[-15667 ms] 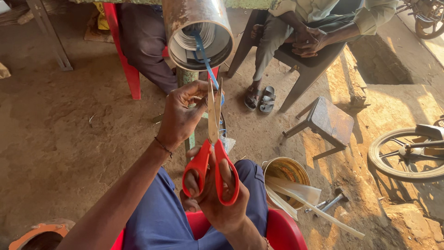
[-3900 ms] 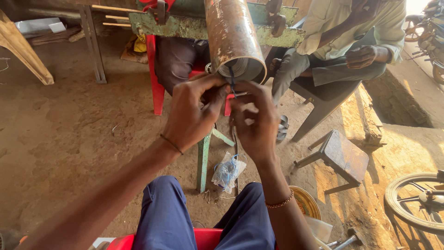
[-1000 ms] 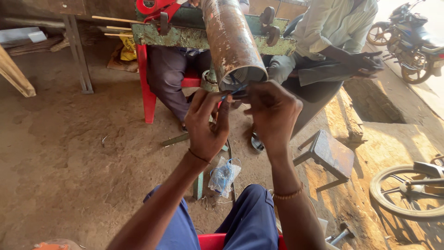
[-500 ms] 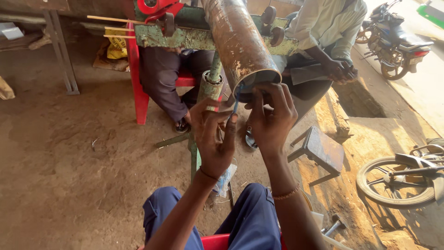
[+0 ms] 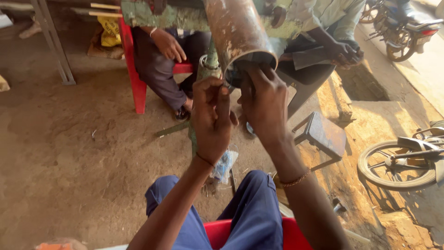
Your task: The person sits on a red chair and repeatedly ties blue plastic cable ties around a metal cylinder mounted on a stand. They pull the ties tight, cut the excess with red-handled scissors, and repeat the process multiple times.
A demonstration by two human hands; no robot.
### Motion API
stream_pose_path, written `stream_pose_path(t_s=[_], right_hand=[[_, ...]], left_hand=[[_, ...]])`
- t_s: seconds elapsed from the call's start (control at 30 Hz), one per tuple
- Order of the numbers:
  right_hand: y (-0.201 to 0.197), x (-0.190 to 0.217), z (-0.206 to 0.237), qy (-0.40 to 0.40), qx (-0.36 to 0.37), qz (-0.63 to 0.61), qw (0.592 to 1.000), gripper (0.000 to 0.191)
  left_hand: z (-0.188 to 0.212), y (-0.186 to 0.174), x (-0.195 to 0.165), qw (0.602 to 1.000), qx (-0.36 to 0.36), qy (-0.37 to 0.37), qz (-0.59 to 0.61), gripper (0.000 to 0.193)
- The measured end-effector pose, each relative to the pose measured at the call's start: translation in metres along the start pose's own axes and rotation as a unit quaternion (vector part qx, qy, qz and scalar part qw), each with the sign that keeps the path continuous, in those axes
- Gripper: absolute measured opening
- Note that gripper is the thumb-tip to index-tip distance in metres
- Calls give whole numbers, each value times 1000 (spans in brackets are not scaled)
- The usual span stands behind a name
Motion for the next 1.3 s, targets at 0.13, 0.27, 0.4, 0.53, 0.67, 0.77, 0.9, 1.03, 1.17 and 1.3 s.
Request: stream_pose_path(t_s=[0.13,0.27,0.4,0.53,0.67,0.77,0.9,1.03,1.17,1.3], right_hand=[[-8,2,-7,13,67,-59,996,12],[-9,-4,-9,141,142,-71,977,9],[-17,8,-10,-69,8,6,998,11],[-11,-2,-5,-24,-3,35,999,8],[-8,-11,4,-1,-17,48,999,10],[-3,-23,5,20,-2,66,998,12],[10,-45,-7,-7,11,175,984,29],[24,-65,-12,-4,39,263,964,40],[24,-79,-12,42,60,243,967,34],[-4,-70,-13,-41,24,165,985,26]], left_hand=[[-3,1,-13,990,1,19,-141,22],[-9,2,-18,956,26,73,-283,19],[-12,3,-12,939,67,53,-333,22],[-17,4,-12,950,45,115,-288,19],[-21,10,0,942,29,135,-306,19],[-20,12,11,955,14,94,-282,21],[-14,17,11,954,31,123,-272,16],[-10,22,6,958,30,133,-252,7],[-13,26,6,963,29,107,-246,13],[-22,29,11,959,39,89,-265,25]])
Point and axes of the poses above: each hand's wrist, its own z-axis away from the middle knuckle, its own y-axis out of the palm, x = y × z, the point moved 4 cm from there along -z, towards the middle knuckle, and after that the axes turned 6 degrees about z, right-handed, at the moved point
